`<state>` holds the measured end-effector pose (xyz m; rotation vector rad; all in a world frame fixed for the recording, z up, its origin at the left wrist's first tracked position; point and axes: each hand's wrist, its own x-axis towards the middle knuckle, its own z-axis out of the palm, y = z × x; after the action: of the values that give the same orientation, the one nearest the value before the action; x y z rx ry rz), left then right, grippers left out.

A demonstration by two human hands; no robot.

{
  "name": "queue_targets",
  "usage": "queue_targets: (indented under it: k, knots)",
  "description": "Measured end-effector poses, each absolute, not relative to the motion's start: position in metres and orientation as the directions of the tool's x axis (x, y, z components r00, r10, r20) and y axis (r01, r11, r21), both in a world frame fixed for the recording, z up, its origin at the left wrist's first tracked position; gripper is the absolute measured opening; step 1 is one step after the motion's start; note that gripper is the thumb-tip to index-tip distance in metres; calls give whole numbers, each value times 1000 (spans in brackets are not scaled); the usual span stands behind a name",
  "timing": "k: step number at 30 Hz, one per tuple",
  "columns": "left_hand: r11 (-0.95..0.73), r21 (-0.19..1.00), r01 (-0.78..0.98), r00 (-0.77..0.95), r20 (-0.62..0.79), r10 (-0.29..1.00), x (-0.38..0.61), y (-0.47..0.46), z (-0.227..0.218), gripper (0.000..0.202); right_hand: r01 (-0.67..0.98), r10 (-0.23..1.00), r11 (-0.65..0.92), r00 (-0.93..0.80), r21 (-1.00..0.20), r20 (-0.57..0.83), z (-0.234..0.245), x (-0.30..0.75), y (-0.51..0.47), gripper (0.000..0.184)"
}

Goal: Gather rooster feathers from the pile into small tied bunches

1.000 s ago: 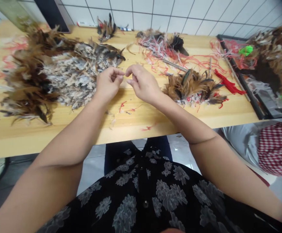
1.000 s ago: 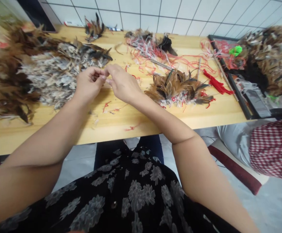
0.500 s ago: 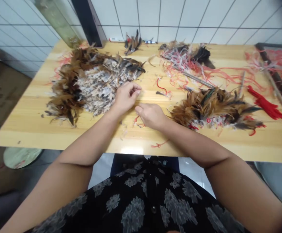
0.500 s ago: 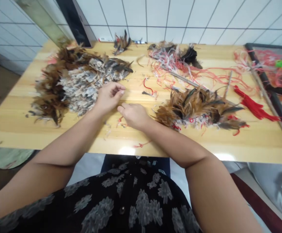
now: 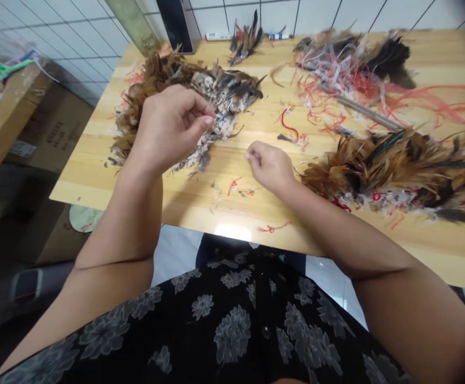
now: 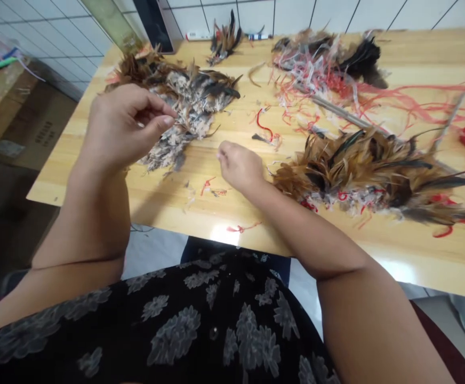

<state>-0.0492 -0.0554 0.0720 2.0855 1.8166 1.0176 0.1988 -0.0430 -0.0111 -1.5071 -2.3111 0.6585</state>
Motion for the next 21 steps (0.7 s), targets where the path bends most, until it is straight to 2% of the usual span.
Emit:
queue_targets:
  k: [2, 5, 11, 16, 21]
  knots:
    - [-165, 513, 842, 21, 275, 961, -53, -65, 69, 18, 713, 946, 286, -317, -640, 69, -24, 201, -31, 25]
    - [-109, 422, 900, 30, 189, 981, -57, -63, 55, 24, 645, 953, 280, -277, -711, 124, -39, 205, -20, 21]
    - [-139, 405, 904, 49, 224, 973, -65, -14, 20, 33, 596, 938, 339, -269, -728, 217, -49, 208, -21, 20]
    - [-54, 368, 928, -15, 182, 983, -65, 32, -12, 52, 614, 954, 286, -255, -736, 158, -44, 207, -21, 21]
    - [14, 370, 929, -75, 151, 986, -55, 45, -34, 47, 651, 958, 263, -262, -712, 115, -36, 203, -24, 23]
